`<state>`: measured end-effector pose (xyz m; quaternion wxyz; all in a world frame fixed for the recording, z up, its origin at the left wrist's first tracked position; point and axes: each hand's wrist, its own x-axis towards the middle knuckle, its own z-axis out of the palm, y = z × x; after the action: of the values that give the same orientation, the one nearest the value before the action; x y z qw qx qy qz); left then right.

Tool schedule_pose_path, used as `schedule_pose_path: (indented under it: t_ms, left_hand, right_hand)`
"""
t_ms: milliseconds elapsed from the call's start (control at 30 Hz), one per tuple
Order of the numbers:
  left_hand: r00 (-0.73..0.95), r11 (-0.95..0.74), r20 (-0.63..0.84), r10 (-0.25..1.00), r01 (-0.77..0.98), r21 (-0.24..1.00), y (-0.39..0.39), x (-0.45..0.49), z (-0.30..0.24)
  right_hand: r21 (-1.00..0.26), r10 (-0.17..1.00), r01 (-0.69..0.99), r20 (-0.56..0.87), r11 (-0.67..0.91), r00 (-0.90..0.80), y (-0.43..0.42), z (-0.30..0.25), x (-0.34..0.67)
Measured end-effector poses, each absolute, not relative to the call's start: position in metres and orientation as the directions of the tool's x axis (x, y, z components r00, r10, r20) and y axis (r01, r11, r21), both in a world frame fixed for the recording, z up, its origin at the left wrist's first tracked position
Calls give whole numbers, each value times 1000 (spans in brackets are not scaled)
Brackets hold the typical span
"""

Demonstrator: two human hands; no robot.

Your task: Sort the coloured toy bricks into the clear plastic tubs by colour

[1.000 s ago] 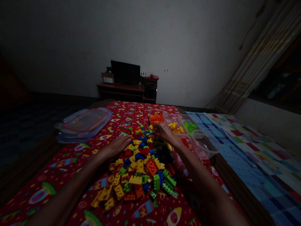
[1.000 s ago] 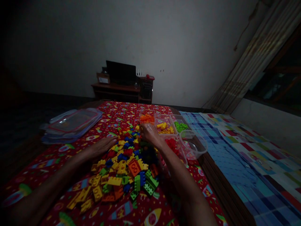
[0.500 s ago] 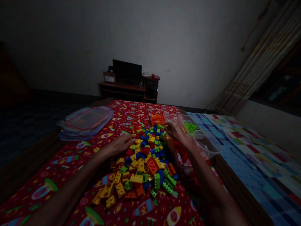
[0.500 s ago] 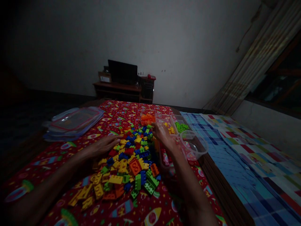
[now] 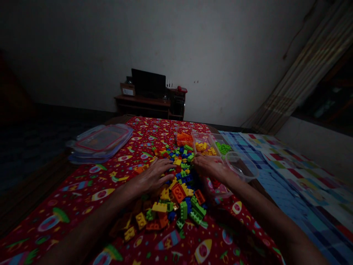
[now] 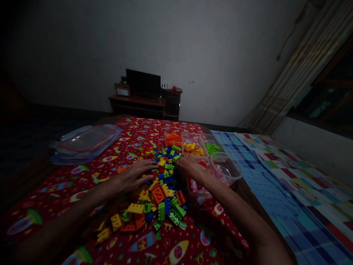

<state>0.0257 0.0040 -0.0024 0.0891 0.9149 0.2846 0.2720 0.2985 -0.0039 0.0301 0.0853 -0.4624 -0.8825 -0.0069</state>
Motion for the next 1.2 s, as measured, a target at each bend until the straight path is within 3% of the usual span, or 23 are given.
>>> schedule_pose_path:
  t_ms: [200, 367, 600, 667, 867, 967, 1067, 1133, 1200]
  left_hand:
    - [700, -814, 416, 581, 503, 291, 10, 25, -2]
    - [694, -832, 460, 554, 477, 284, 11, 24, -6]
    - [641, -788, 468, 608, 561, 255, 26, 18, -18]
    - [605, -765, 484, 632, 588, 264, 32, 13, -20]
    - [559, -706, 445, 700, 637, 310, 38, 3, -13]
    - [555, -688, 419, 719, 652, 318, 39, 0, -9]
    - [540, -676, 421, 729, 664, 319, 41, -3, -7]
    - [530, -672, 427, 733, 663, 330, 42, -2, -6]
    - [525, -686, 455, 719, 642, 343, 38, 2, -3]
  right_hand:
    - [-98, 763, 763, 204, 639, -613, -18, 46, 299]
    - [-132, 734, 760, 406, 636, -544, 4, 68, 308]
    - [-87, 778, 921, 569, 379, -266, 53, 83, 333]
    - [-112, 774, 915, 578, 388, -257, 52, 77, 329]
    - [-184, 814, 819, 356, 543, -459, 7, 58, 293]
    - [-53, 849, 870, 256, 490, -462, -16, 58, 280]
    - [83, 901, 900, 38, 428, -432, -29, 64, 271]
    - [112, 896, 892, -136, 437, -422, -34, 67, 266]
    - [88, 882, 892, -218, 444, -417, -36, 68, 264]
